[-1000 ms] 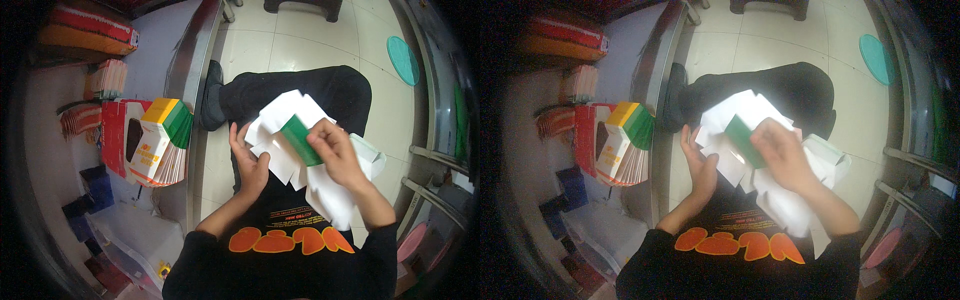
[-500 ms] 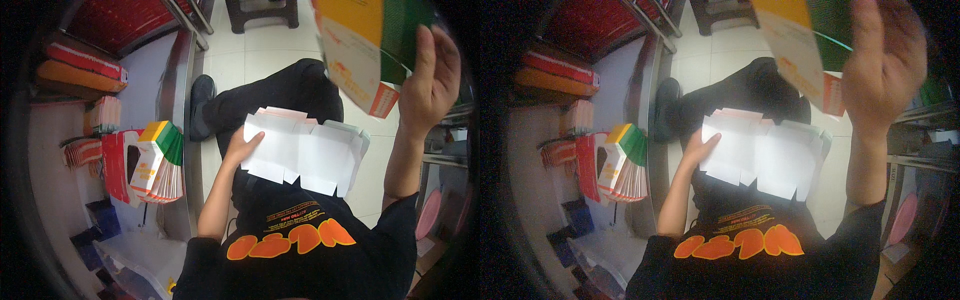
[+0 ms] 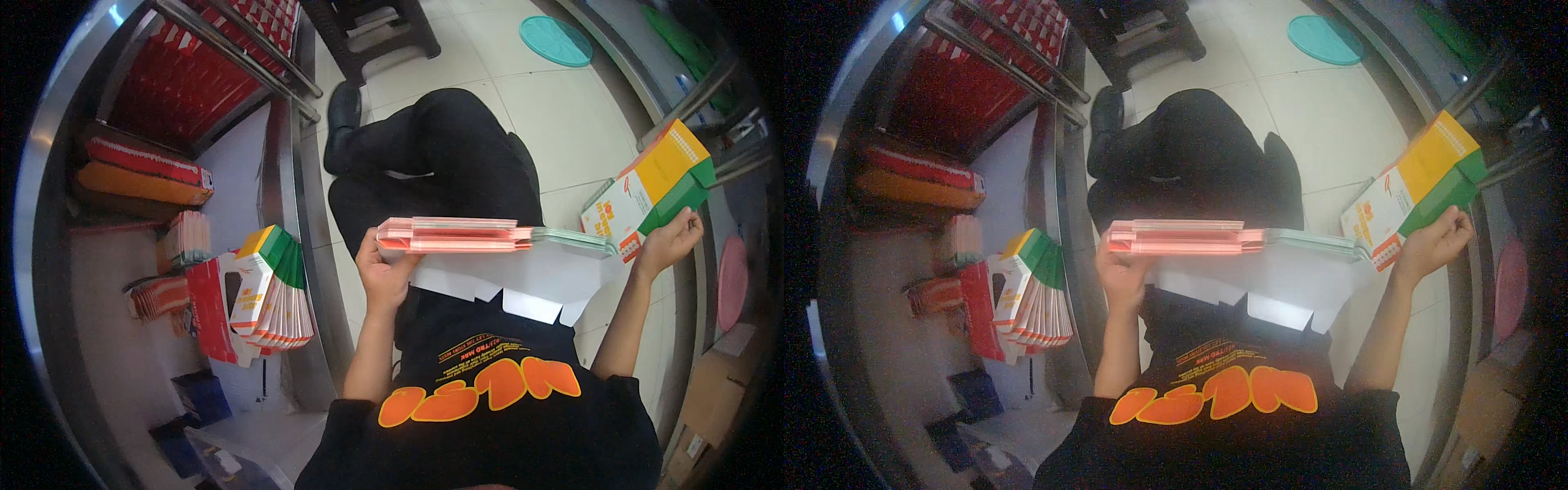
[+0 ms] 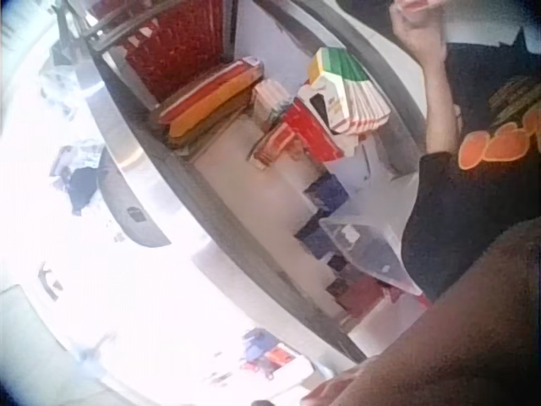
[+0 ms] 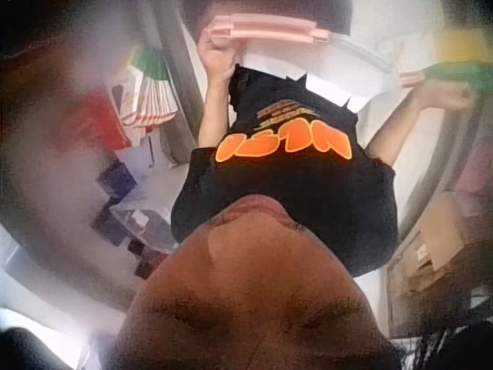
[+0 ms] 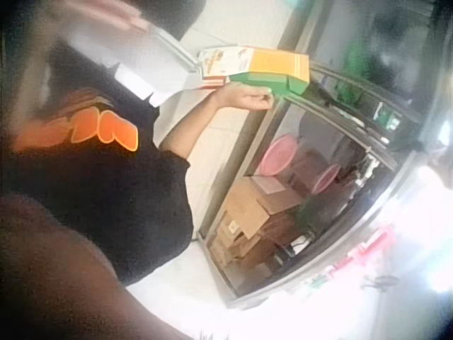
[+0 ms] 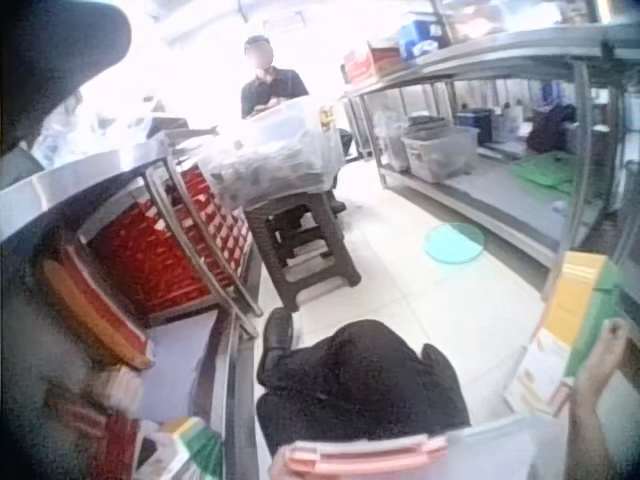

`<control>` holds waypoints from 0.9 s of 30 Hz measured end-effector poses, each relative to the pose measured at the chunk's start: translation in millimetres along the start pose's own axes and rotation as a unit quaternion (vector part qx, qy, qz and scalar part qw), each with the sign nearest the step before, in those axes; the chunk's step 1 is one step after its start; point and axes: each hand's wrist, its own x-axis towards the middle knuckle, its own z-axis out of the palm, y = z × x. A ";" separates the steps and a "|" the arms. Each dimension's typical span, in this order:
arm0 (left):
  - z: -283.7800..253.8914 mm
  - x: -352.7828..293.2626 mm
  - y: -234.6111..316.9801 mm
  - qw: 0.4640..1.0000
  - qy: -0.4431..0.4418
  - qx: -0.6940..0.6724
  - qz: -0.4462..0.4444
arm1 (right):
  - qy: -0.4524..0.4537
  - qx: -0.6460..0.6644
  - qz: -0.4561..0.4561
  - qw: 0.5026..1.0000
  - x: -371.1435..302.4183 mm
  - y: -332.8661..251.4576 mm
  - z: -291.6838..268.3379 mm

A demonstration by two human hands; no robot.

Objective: The person assembles small rectangular boxes from flat paper sheets. They fold the sheets along pre-printed lines, tuck flaps into slots, and form the box shape. The person handles multiple boxes one at a time, stacking completed boxes on a nearby shelf.

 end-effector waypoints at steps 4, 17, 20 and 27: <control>11.1 4.7 35.9 0.990 -0.048 0.006 0.131 | -0.011 0.022 0.001 1.000 -10.7 -13.0 -0.3; 36.6 43.8 55.9 0.957 0.055 -0.001 0.286 | -0.147 0.353 0.183 0.906 20.3 -82.3 67.9; 36.7 53.7 85.4 0.892 -0.030 -0.085 0.443 | -0.165 0.383 0.193 0.888 27.3 -100.0 86.2; 20.8 50.9 137.5 0.818 -0.239 0.165 0.496 | -0.130 0.588 0.263 0.754 50.1 -106.9 121.6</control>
